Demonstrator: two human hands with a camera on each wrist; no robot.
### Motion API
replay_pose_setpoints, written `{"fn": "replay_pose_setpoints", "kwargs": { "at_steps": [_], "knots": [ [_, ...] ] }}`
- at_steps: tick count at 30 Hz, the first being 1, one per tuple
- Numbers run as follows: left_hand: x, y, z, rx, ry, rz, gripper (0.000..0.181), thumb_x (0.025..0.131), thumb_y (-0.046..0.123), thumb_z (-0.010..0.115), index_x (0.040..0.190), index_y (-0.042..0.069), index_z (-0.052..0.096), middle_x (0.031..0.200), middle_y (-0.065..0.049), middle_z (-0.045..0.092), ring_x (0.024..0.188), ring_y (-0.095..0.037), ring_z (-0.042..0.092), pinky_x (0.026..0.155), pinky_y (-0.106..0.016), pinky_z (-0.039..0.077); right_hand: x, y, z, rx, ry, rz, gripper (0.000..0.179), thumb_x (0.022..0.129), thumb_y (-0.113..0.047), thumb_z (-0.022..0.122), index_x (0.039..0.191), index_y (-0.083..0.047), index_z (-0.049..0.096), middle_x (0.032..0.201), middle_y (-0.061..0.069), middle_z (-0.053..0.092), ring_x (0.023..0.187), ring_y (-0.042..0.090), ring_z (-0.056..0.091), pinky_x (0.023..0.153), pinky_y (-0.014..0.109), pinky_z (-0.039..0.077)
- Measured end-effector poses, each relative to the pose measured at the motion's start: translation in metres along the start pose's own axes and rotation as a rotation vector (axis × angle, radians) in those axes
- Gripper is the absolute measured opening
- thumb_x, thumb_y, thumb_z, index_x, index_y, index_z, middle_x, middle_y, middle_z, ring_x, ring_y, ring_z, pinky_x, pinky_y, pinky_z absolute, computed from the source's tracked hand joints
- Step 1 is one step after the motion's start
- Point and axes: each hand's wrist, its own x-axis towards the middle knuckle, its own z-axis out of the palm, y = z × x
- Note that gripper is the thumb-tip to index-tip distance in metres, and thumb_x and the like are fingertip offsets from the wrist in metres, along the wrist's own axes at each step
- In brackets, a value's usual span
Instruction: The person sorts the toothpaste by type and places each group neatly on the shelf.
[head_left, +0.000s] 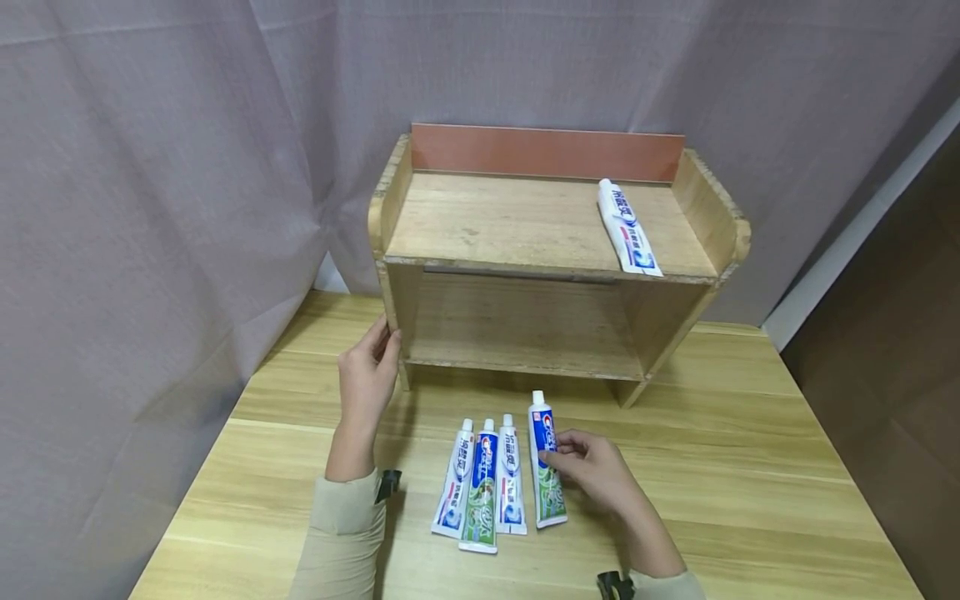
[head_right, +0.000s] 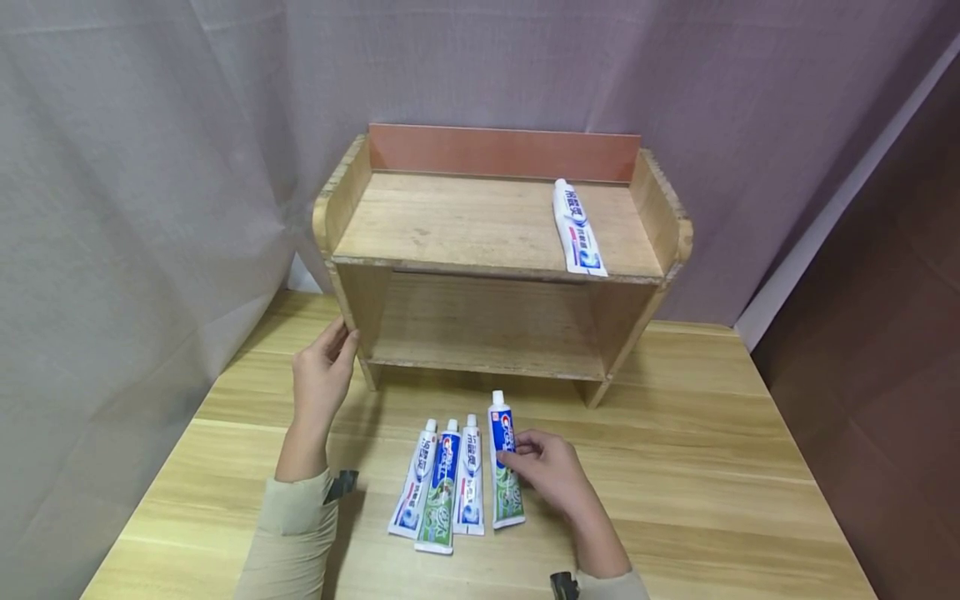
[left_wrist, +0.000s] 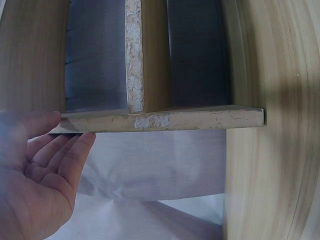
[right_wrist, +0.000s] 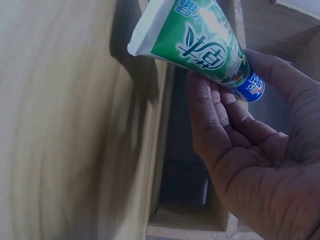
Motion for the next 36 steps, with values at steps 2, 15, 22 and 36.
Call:
{"fn": "replay_pose_setpoints", "kwargs": {
  "at_steps": [2, 15, 22, 36],
  "knots": [
    [0.0001, -0.0001, -0.0001, 0.001, -0.001, 0.0, 0.035, 0.1, 0.013, 0.064, 0.133, 0.001, 0.063, 0.117, -0.02, 0.07, 0.102, -0.029, 0.072, 0.082, -0.028, 0.062, 0.0009, -0.0005, -0.0006, 0.006, -0.001, 0.0, 0.037, 0.086, -0.016, 0.08, 0.112, 0.008, 0.067, 0.091, 0.01, 0.07, 0.082, 0.022, 0.067, 0.069, 0.031, 0.063],
    [0.0002, 0.0005, 0.0001, -0.008, -0.001, 0.0, 0.035, 0.099, 0.012, 0.065, 0.132, 0.0, 0.063, 0.117, -0.021, 0.069, 0.102, -0.03, 0.072, 0.082, -0.026, 0.062, 0.0031, -0.0044, -0.0039, -0.04, 0.026, -0.008, 0.039, 0.085, -0.019, 0.082, 0.111, 0.006, 0.068, 0.091, 0.009, 0.071, 0.082, 0.02, 0.066, 0.068, 0.027, 0.062],
    [0.0007, 0.0018, 0.0, -0.016, -0.002, -0.005, 0.035, 0.099, 0.011, 0.065, 0.132, 0.0, 0.063, 0.118, -0.022, 0.069, 0.103, -0.031, 0.071, 0.083, -0.027, 0.061, 0.004, -0.0076, -0.0053, -0.046, 0.021, -0.02, 0.039, 0.083, -0.022, 0.083, 0.11, 0.004, 0.07, 0.091, 0.009, 0.071, 0.082, 0.019, 0.067, 0.071, 0.027, 0.062],
    [0.0005, 0.0027, 0.0, -0.005, -0.002, -0.019, 0.035, 0.099, 0.012, 0.065, 0.132, -0.001, 0.063, 0.117, -0.022, 0.069, 0.102, -0.029, 0.072, 0.083, -0.022, 0.06, 0.0072, -0.0078, -0.0055, -0.062, 0.029, -0.022, 0.041, 0.083, -0.024, 0.084, 0.111, 0.002, 0.07, 0.093, 0.008, 0.071, 0.085, 0.02, 0.067, 0.074, 0.026, 0.061]
  ]
}}
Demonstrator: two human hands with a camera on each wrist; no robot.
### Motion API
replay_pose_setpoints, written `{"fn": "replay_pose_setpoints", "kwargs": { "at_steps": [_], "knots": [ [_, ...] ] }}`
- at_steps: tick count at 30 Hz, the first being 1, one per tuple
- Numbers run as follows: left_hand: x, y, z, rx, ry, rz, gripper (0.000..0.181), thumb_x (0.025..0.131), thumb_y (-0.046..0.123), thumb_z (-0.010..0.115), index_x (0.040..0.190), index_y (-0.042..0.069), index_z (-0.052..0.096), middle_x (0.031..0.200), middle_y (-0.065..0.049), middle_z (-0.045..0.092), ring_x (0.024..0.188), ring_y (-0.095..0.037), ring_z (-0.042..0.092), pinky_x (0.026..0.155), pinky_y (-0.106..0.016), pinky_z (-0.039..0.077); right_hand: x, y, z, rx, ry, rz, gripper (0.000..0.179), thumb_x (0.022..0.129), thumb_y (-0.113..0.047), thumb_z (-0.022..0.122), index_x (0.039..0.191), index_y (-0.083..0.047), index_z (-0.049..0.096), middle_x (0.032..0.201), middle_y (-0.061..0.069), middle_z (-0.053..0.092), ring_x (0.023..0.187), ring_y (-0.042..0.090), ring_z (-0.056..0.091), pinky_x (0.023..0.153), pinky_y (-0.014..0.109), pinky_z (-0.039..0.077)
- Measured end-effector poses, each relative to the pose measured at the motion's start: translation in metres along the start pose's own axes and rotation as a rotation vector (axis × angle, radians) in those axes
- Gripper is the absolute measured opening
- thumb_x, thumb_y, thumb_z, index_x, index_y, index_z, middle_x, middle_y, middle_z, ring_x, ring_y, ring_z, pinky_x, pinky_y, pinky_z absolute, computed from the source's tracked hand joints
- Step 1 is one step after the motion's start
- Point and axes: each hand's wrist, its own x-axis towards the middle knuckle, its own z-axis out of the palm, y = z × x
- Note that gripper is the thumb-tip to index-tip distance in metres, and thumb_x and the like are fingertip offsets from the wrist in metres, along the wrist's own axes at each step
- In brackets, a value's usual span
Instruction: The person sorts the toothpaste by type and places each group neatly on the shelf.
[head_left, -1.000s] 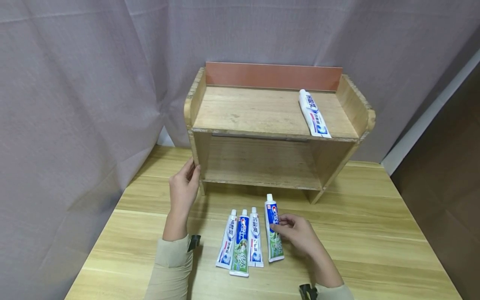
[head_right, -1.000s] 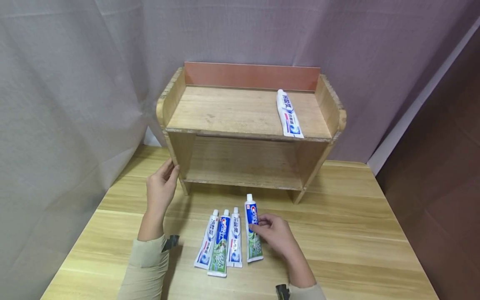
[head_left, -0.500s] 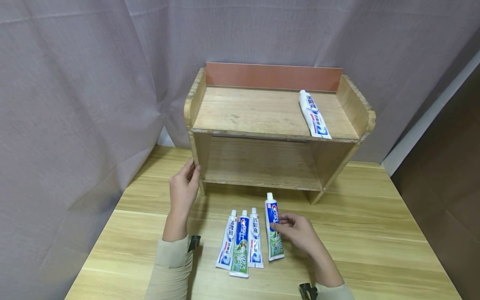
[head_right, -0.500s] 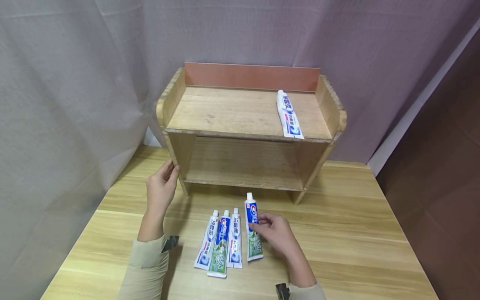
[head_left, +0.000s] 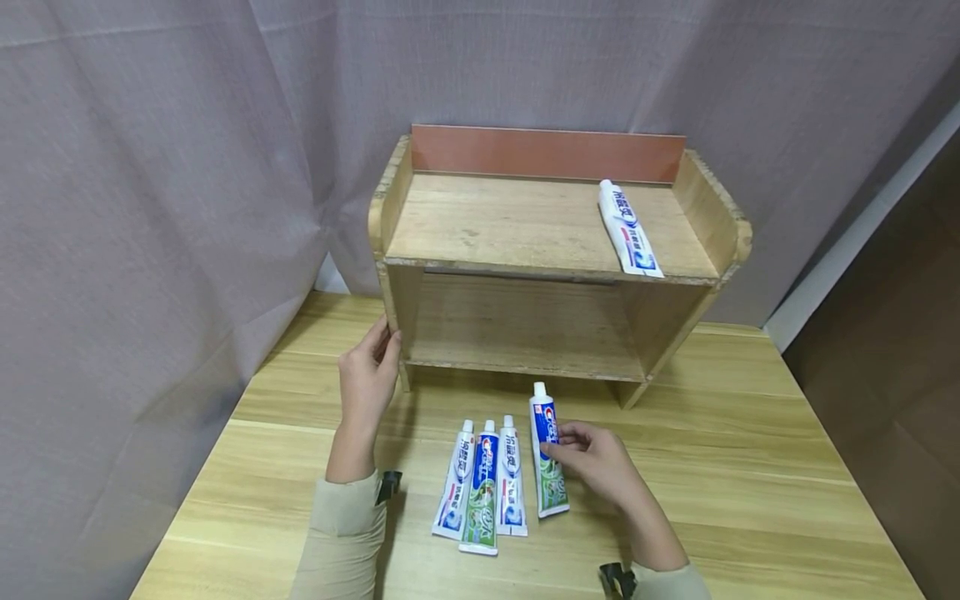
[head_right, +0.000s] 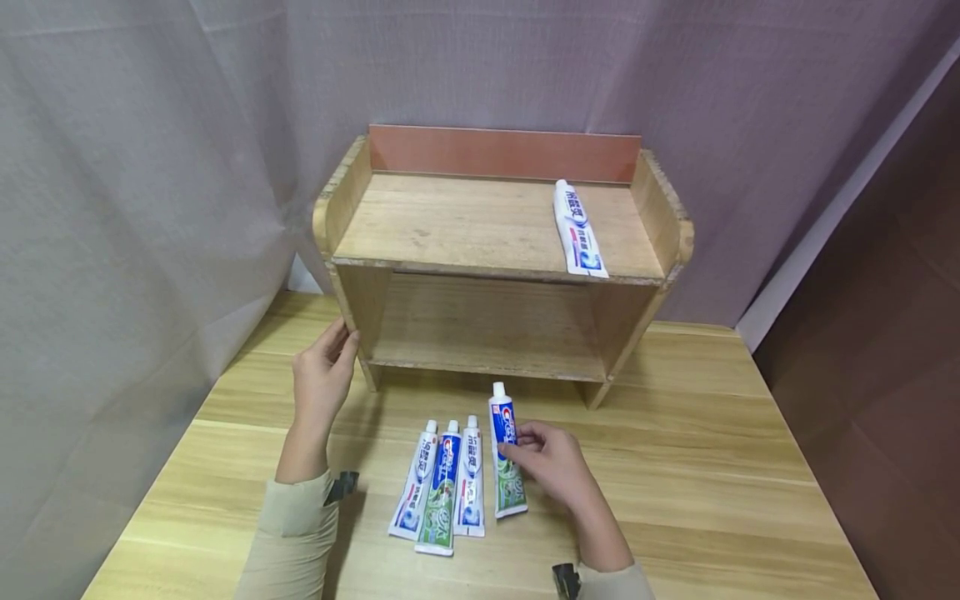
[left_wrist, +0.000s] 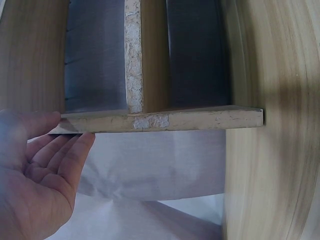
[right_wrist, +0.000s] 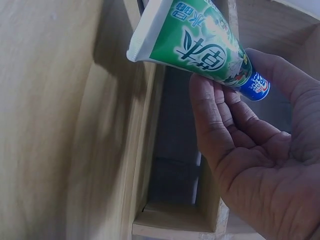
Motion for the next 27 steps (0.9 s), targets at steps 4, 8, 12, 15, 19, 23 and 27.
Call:
{"fn": "replay_pose_setpoints", "kwargs": {
  "at_steps": [4, 8, 12, 15, 19, 23, 27],
  "knots": [
    [0.0, 0.0, 0.0, -0.003, -0.001, -0.001, 0.035, 0.099, 0.011, 0.065, 0.132, -0.001, 0.063, 0.118, -0.022, 0.069, 0.103, -0.029, 0.072, 0.083, -0.021, 0.06, 0.0, -0.002, -0.001, -0.009, 0.001, -0.01, 0.041, 0.083, -0.025, 0.083, 0.112, 0.001, 0.07, 0.093, 0.008, 0.072, 0.085, 0.019, 0.067, 0.074, 0.026, 0.061],
    [0.0, 0.0, 0.0, 0.0, 0.001, -0.007, 0.035, 0.099, 0.011, 0.065, 0.132, 0.0, 0.063, 0.117, -0.022, 0.069, 0.103, -0.029, 0.072, 0.083, -0.021, 0.06, 0.001, -0.006, -0.003, -0.021, 0.006, -0.043, 0.041, 0.084, -0.024, 0.083, 0.112, 0.002, 0.07, 0.093, 0.007, 0.072, 0.084, 0.018, 0.067, 0.073, 0.025, 0.061],
    [0.0, 0.0, 0.0, 0.002, 0.001, -0.011, 0.035, 0.099, 0.011, 0.065, 0.132, 0.0, 0.063, 0.117, -0.022, 0.069, 0.103, -0.029, 0.072, 0.083, -0.022, 0.06, 0.0, -0.01, -0.005, -0.03, 0.01, -0.053, 0.041, 0.084, -0.024, 0.083, 0.112, 0.002, 0.07, 0.094, 0.008, 0.072, 0.084, 0.019, 0.067, 0.073, 0.025, 0.061],
    [0.0, 0.0, 0.0, 0.001, -0.001, -0.008, 0.035, 0.099, 0.011, 0.065, 0.132, 0.0, 0.063, 0.117, -0.022, 0.069, 0.103, -0.029, 0.072, 0.083, -0.022, 0.06, 0.001, -0.012, -0.006, -0.038, 0.012, -0.051, 0.042, 0.084, -0.025, 0.083, 0.112, 0.003, 0.069, 0.095, 0.008, 0.072, 0.086, 0.019, 0.067, 0.073, 0.025, 0.06],
    [0.0, 0.0, 0.0, 0.002, 0.001, -0.002, 0.035, 0.099, 0.012, 0.065, 0.132, 0.0, 0.063, 0.118, -0.022, 0.068, 0.103, -0.029, 0.071, 0.083, -0.024, 0.061, 0.002, -0.012, -0.007, -0.043, 0.017, -0.038, 0.041, 0.084, -0.025, 0.083, 0.112, 0.001, 0.07, 0.095, 0.008, 0.072, 0.086, 0.019, 0.067, 0.074, 0.025, 0.061],
    [0.0, -0.001, 0.0, -0.004, 0.005, 0.003, 0.036, 0.099, 0.012, 0.065, 0.132, 0.0, 0.063, 0.119, -0.022, 0.068, 0.104, -0.03, 0.071, 0.084, -0.027, 0.061, 0.003, -0.013, -0.009, -0.051, 0.017, -0.042, 0.041, 0.084, -0.026, 0.083, 0.112, 0.001, 0.069, 0.096, 0.009, 0.072, 0.087, 0.02, 0.067, 0.075, 0.026, 0.061],
    [0.0, -0.001, 0.001, -0.007, 0.002, 0.008, 0.036, 0.099, 0.012, 0.065, 0.133, -0.001, 0.062, 0.119, -0.022, 0.068, 0.105, -0.031, 0.071, 0.084, -0.027, 0.061, 0.004, -0.015, -0.011, -0.061, 0.02, -0.046, 0.043, 0.085, -0.026, 0.082, 0.113, 0.003, 0.069, 0.098, 0.01, 0.072, 0.088, 0.021, 0.068, 0.075, 0.026, 0.061]
  ]
}}
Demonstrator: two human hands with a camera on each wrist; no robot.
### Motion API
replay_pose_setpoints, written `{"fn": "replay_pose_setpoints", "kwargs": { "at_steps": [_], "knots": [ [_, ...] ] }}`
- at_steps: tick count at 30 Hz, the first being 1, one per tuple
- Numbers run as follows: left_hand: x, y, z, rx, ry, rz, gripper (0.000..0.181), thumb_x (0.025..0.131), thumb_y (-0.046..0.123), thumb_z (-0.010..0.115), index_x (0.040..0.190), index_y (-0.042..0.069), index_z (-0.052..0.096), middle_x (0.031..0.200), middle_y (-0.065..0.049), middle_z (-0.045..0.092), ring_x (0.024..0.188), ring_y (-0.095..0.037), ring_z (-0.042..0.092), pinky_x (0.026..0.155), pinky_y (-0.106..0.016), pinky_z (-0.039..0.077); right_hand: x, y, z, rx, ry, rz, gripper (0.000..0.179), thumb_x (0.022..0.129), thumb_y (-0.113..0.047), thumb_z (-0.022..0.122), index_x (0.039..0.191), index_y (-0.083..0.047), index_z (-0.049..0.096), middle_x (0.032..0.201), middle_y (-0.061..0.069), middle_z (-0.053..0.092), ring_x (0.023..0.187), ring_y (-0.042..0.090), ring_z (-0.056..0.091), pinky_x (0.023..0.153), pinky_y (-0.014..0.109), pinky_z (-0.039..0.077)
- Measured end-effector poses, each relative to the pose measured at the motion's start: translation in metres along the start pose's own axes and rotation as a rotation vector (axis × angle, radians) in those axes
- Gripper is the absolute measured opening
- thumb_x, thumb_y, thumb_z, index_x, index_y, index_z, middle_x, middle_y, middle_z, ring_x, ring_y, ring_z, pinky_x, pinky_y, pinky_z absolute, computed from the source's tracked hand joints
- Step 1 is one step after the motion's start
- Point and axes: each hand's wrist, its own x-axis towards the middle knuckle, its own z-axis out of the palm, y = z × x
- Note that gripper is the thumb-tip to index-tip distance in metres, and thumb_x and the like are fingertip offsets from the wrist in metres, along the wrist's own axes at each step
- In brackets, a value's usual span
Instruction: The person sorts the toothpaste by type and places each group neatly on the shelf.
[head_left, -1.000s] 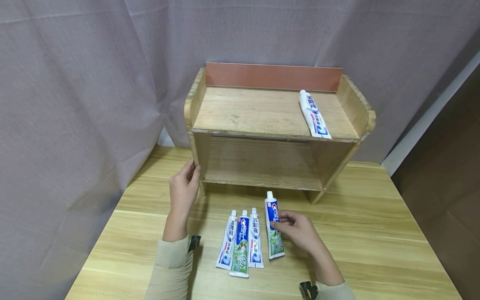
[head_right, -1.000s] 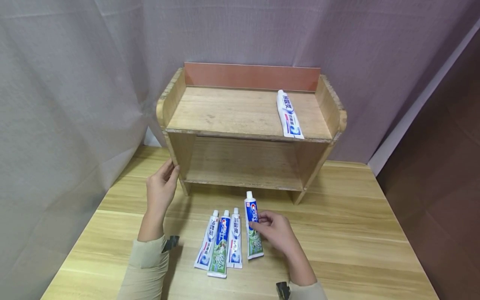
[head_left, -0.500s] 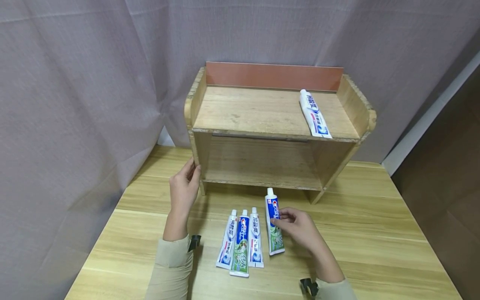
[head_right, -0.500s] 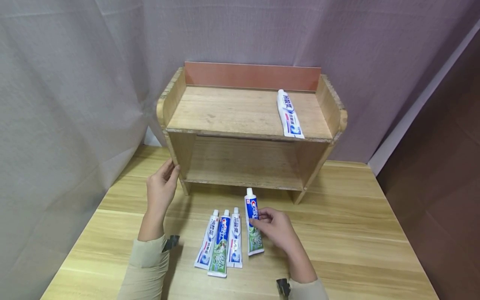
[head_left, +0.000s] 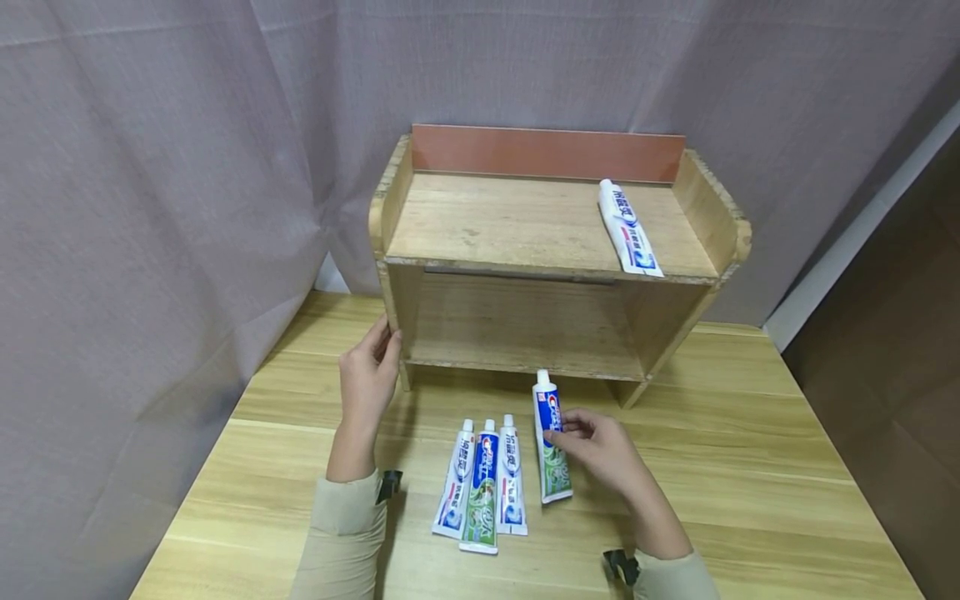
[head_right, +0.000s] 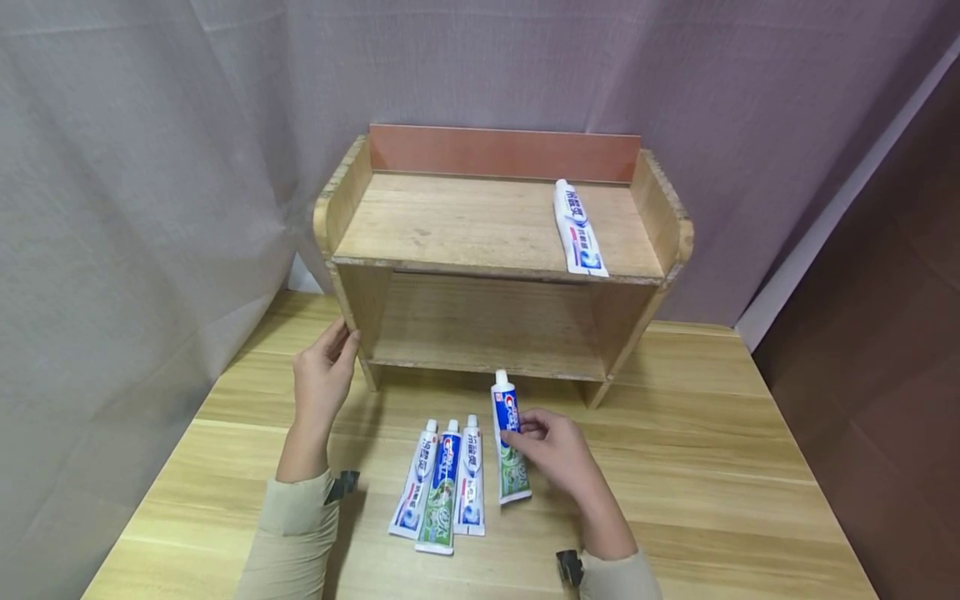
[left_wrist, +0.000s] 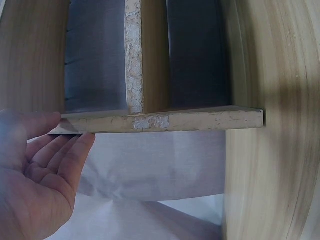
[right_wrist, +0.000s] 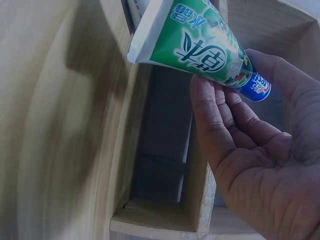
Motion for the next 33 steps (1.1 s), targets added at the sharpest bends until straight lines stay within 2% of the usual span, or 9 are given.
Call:
{"fn": "replay_pose_setpoints", "kwargs": {
  "at_steps": [4, 13, 22, 33],
  "knots": [
    [0.0, -0.001, 0.0, 0.014, -0.003, 0.002, 0.036, 0.1, 0.013, 0.065, 0.133, -0.001, 0.062, 0.119, -0.022, 0.068, 0.104, -0.03, 0.071, 0.083, -0.027, 0.061, 0.002, -0.001, -0.002, -0.001, 0.004, 0.008, 0.043, 0.085, -0.027, 0.082, 0.114, 0.002, 0.069, 0.1, 0.01, 0.071, 0.09, 0.022, 0.068, 0.076, 0.026, 0.061],
    [0.0, 0.0, 0.0, 0.013, -0.001, -0.004, 0.036, 0.099, 0.012, 0.065, 0.132, -0.001, 0.063, 0.118, -0.022, 0.068, 0.103, -0.03, 0.072, 0.083, -0.023, 0.061, 0.007, -0.004, -0.007, 0.0, 0.002, -0.062, 0.042, 0.085, -0.023, 0.082, 0.113, 0.005, 0.069, 0.097, 0.012, 0.072, 0.087, 0.023, 0.068, 0.073, 0.025, 0.061],
    [0.0, 0.0, 0.0, 0.011, -0.005, -0.005, 0.037, 0.099, 0.013, 0.065, 0.132, -0.003, 0.062, 0.118, -0.022, 0.068, 0.103, -0.03, 0.072, 0.083, -0.024, 0.061, 0.012, -0.006, -0.01, -0.049, 0.01, -0.042, 0.04, 0.085, -0.027, 0.082, 0.111, 0.001, 0.07, 0.094, 0.007, 0.072, 0.086, 0.022, 0.067, 0.073, 0.028, 0.061],
    [0.0, -0.001, -0.001, 0.011, -0.006, -0.004, 0.035, 0.099, 0.012, 0.065, 0.132, -0.002, 0.063, 0.117, -0.022, 0.069, 0.103, -0.03, 0.072, 0.083, -0.023, 0.061, 0.015, -0.007, -0.011, -0.044, 0.021, -0.051, 0.04, 0.085, -0.028, 0.082, 0.111, 0.0, 0.07, 0.095, 0.008, 0.072, 0.086, 0.021, 0.068, 0.073, 0.029, 0.061]
  ]
}}
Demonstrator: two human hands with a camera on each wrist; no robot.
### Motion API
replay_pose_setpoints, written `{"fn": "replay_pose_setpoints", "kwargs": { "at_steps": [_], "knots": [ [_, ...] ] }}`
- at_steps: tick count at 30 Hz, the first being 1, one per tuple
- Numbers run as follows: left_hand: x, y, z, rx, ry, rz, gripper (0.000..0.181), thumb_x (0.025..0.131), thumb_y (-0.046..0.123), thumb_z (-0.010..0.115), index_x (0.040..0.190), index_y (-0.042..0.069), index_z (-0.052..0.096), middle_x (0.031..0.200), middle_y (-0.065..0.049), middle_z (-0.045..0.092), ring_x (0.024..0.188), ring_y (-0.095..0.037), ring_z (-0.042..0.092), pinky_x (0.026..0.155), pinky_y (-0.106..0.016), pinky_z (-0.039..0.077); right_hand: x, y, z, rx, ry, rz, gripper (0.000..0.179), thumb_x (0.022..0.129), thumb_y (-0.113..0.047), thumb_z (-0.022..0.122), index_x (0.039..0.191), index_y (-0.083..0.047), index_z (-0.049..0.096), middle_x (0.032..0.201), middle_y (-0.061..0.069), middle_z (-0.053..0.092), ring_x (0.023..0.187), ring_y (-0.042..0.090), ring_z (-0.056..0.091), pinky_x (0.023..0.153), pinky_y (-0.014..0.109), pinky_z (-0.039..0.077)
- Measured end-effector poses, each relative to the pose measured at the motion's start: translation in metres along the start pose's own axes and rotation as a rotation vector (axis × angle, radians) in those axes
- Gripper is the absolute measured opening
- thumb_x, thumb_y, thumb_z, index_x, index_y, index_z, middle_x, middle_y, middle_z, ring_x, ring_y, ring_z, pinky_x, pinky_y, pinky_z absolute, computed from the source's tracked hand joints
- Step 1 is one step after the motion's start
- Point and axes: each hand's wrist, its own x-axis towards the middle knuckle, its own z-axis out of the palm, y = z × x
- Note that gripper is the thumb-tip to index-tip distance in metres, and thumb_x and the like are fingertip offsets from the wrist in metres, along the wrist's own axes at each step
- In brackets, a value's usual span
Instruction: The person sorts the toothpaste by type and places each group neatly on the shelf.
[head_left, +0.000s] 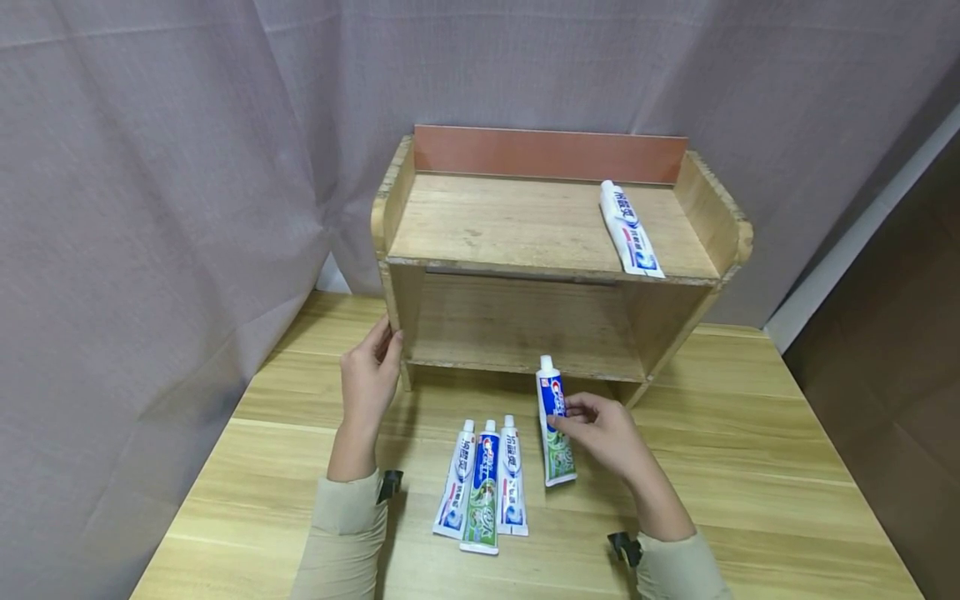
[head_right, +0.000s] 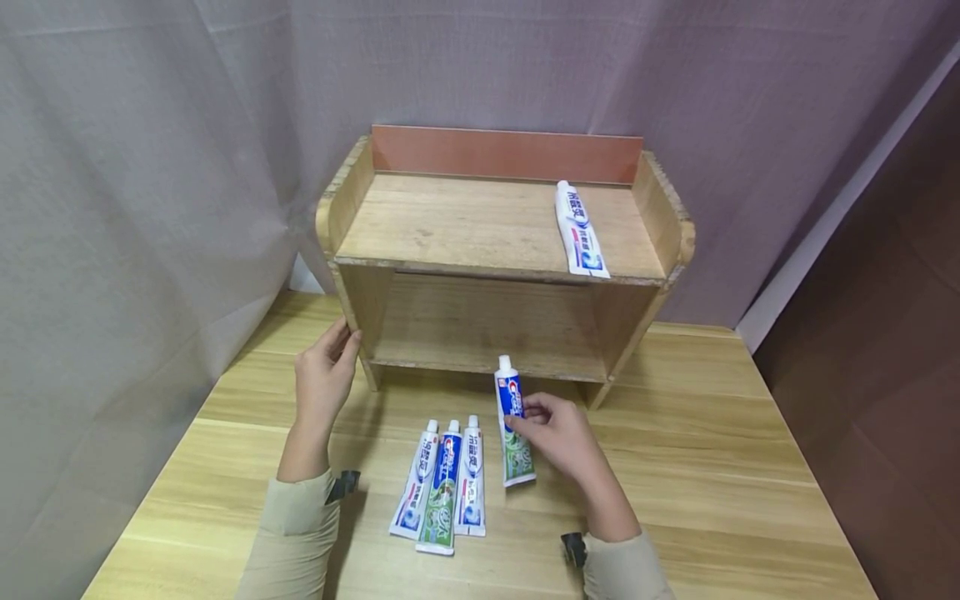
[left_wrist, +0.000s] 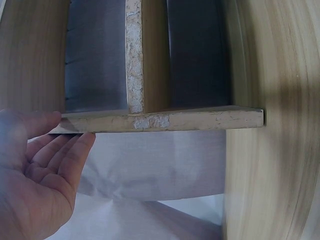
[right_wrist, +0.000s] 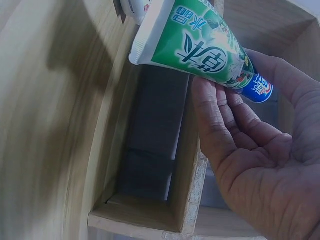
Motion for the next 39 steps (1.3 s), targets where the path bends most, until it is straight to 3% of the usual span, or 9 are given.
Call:
{"fn": "replay_pose_setpoints", "kwargs": {
  "at_steps": [12, 20, 39],
  "knots": [
    [-0.0001, -0.0006, 0.0001, -0.009, 0.011, 0.023, 0.036, 0.099, 0.011, 0.066, 0.132, -0.002, 0.063, 0.116, -0.022, 0.069, 0.102, -0.03, 0.072, 0.082, -0.027, 0.062, 0.0016, -0.0044, -0.0004, -0.017, 0.007, 0.021, 0.039, 0.085, -0.027, 0.082, 0.111, 0.0, 0.071, 0.096, 0.008, 0.072, 0.086, 0.02, 0.068, 0.074, 0.029, 0.061],
    [0.0002, -0.0008, 0.0002, -0.006, 0.014, -0.002, 0.034, 0.098, 0.01, 0.066, 0.131, 0.0, 0.064, 0.117, -0.022, 0.069, 0.102, -0.029, 0.072, 0.082, -0.023, 0.061, 0.004, -0.0054, -0.0034, -0.014, 0.012, 0.001, 0.039, 0.086, -0.027, 0.082, 0.111, 0.001, 0.07, 0.097, 0.009, 0.073, 0.088, 0.021, 0.068, 0.074, 0.028, 0.06],
    [-0.0002, -0.0006, 0.0006, -0.018, 0.015, 0.018, 0.034, 0.098, 0.01, 0.066, 0.131, 0.0, 0.064, 0.117, -0.022, 0.069, 0.103, -0.03, 0.071, 0.083, -0.021, 0.06, 0.0081, -0.0075, -0.0086, -0.03, 0.021, 0.005, 0.04, 0.086, -0.029, 0.081, 0.111, 0.001, 0.07, 0.098, 0.01, 0.073, 0.088, 0.021, 0.068, 0.072, 0.027, 0.06]
  ]
}}
